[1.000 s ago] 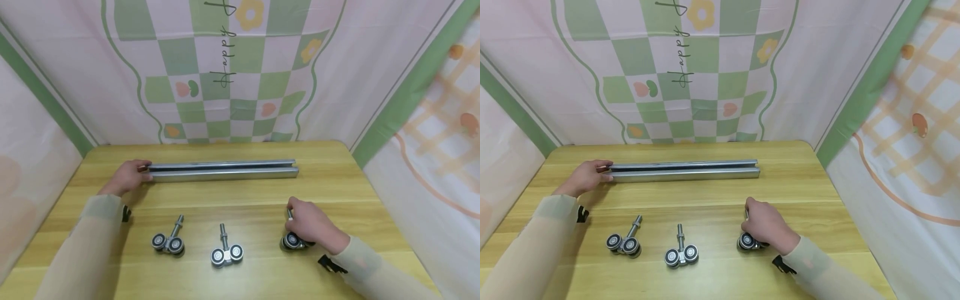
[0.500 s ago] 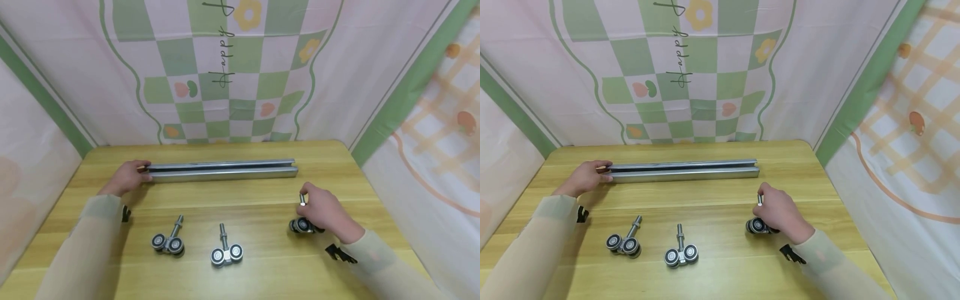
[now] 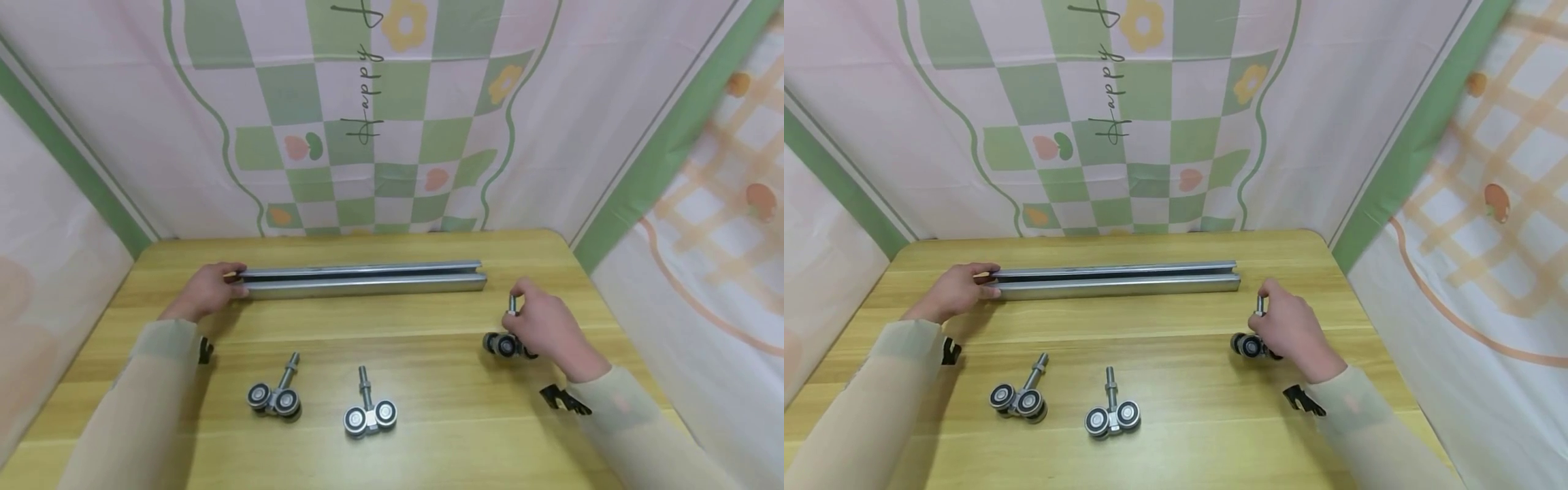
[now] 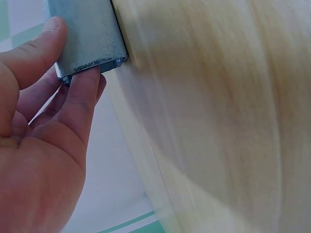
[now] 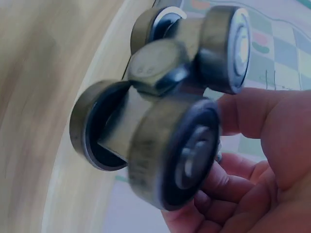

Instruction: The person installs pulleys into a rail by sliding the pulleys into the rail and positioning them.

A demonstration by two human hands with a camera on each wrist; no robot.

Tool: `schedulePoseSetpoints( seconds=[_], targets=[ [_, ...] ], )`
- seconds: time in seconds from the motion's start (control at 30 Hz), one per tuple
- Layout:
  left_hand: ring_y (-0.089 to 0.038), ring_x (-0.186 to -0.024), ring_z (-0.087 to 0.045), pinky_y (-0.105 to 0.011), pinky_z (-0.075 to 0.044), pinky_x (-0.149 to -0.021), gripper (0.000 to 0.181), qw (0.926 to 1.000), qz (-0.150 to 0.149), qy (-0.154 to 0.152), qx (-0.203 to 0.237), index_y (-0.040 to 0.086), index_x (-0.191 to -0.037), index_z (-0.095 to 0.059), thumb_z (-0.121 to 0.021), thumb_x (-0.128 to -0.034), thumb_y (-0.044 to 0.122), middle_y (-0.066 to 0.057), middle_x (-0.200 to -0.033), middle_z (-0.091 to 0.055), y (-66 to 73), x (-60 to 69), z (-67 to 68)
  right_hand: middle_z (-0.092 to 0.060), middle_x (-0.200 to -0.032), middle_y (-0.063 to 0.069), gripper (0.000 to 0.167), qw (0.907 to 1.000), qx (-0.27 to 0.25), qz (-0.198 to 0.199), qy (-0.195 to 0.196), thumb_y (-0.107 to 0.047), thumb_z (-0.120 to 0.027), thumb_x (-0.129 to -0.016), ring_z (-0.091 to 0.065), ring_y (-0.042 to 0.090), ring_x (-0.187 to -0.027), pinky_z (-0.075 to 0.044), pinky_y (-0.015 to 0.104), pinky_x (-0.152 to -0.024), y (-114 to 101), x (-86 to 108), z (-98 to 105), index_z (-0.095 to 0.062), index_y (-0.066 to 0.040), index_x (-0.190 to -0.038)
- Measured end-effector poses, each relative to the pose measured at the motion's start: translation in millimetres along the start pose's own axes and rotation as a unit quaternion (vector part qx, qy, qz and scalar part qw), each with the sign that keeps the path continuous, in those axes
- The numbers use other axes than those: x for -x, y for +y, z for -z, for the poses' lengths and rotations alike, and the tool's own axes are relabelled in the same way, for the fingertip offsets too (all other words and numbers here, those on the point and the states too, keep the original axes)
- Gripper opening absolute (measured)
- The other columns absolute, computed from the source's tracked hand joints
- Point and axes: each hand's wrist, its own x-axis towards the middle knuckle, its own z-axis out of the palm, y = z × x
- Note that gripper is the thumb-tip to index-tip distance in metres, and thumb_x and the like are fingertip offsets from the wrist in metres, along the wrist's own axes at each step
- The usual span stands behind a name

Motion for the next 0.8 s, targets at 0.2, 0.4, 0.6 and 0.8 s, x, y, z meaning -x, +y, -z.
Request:
schedulePoseSetpoints(
  seconds=[0.2, 0.4, 0.6, 0.8],
  targets=[
    [-0.05, -0.133, -0.036, -0.061, -0.032, -0.106, 0.059, 1.0, -0.004, 0.007, 0.004, -0.005, -0.145, -0.045, -0.068, -0.096, 0.019, -0.032, -0.144, -0.044, -1.7, -1.1, -0.3, -0.055, -0.059, 0.003, 0.041, 0.9991, 0.014, 0.006, 0.039, -0.012, -0.058, -0.092, -0.049, 0.018, -0.045, -0.04, 0.034, -0.041, 9.3, -3.6, -0.5, -0.041, 0.008, -0.124],
    [-0.051, -0.134, -0.035, -0.062, -0.031, -0.106, 0.061, 1.0, -0.005, 0.004, 0.003, -0.005, -0.145, -0.044, -0.069, -0.0956, 0.02, -0.031, -0.144, -0.044, -1.9, -2.0, -1.5, -0.061, -0.069, 0.009, 0.043, 0.9966, 0.001, 0.001, 0.082, -0.012, -0.06, -0.093, -0.052, 0.019, -0.048, -0.044, 0.035, -0.041, 17.5, -7.8, -2.8, -0.04, 0.009, -0.125],
    [-0.05, -0.134, -0.035, -0.061, -0.031, -0.107, 0.059, 1.0, -0.002, 0.004, 0.005, -0.005, -0.145, -0.045, -0.068, -0.096, 0.019, -0.031, -0.144, -0.044, -2.3, -3.0, -1.8, -0.065, -0.078, 0.016, 0.043, 0.9911, -0.003, -0.007, 0.133, -0.014, -0.062, -0.094, -0.056, 0.021, -0.052, -0.045, 0.035, -0.044, 28.4, -13.0, -5.1, -0.041, 0.008, -0.125],
    [-0.051, -0.134, -0.033, -0.062, -0.028, -0.108, 0.06, 1.0, -0.003, 0.005, 0.003, -0.006, -0.145, -0.045, -0.069, -0.0951, 0.018, -0.032, -0.145, -0.042, -1.5, -2.7, -1.6, -0.064, -0.079, 0.017, 0.044, 0.9902, 0.003, -0.009, 0.139, -0.016, -0.063, -0.095, -0.057, 0.023, -0.055, -0.046, 0.035, -0.045, 36.9, -16.8, -6.0, -0.041, 0.01, -0.124]
  ],
)
